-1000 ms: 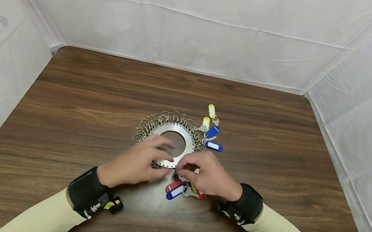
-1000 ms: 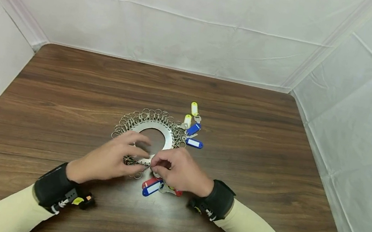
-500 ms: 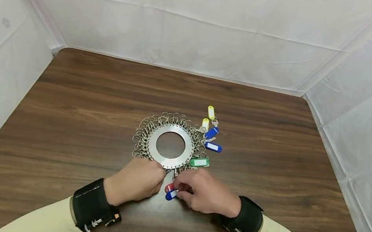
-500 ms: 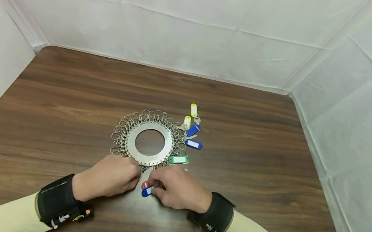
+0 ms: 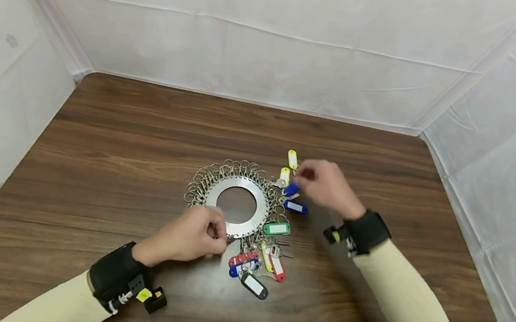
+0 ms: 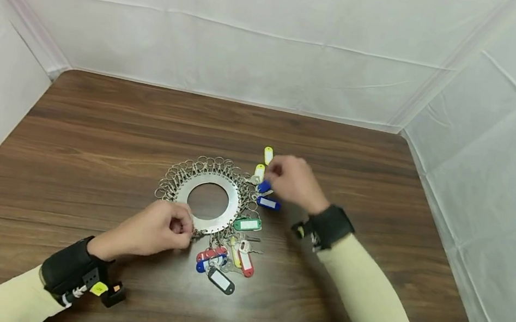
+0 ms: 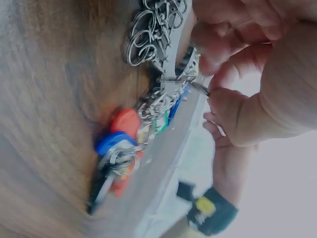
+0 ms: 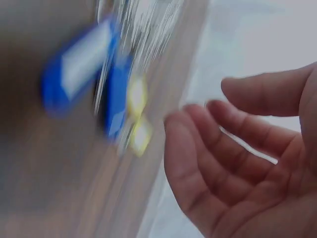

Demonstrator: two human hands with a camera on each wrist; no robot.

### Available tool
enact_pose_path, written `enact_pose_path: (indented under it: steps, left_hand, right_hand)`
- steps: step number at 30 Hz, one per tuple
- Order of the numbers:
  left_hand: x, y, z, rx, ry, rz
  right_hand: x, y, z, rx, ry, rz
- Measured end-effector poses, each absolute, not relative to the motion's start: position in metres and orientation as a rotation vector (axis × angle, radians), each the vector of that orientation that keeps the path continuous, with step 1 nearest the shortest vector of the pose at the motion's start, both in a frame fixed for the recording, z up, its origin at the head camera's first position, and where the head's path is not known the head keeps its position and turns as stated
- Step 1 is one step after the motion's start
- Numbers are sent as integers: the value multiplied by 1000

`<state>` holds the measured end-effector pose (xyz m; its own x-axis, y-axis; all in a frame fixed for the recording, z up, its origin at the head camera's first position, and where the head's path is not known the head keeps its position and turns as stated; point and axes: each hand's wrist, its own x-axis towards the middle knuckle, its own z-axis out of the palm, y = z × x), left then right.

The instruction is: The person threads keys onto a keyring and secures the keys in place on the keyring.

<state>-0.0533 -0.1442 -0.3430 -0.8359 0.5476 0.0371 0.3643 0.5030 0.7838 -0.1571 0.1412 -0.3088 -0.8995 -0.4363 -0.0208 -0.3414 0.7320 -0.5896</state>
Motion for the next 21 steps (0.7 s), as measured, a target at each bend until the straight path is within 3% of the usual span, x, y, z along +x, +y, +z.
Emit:
enact_pose_path:
  steps: [5,9,15,21]
  left_hand:
    - [-56,-148,-347,640,2314,1441]
    - [-55,-144,-351,519,2150,1606]
    - [-54,-143,-356,335,1871,1851]
    - [-56,-149,-356,324,1795,1945]
  right_hand:
    - [-207,148,-326,-428,2870,-648]
    - [-218,147,-339,-462,2868,-624]
    - [-194,148,-318,-500,2795,-1027]
    - [-156,146,-280,-623,2602,-1445]
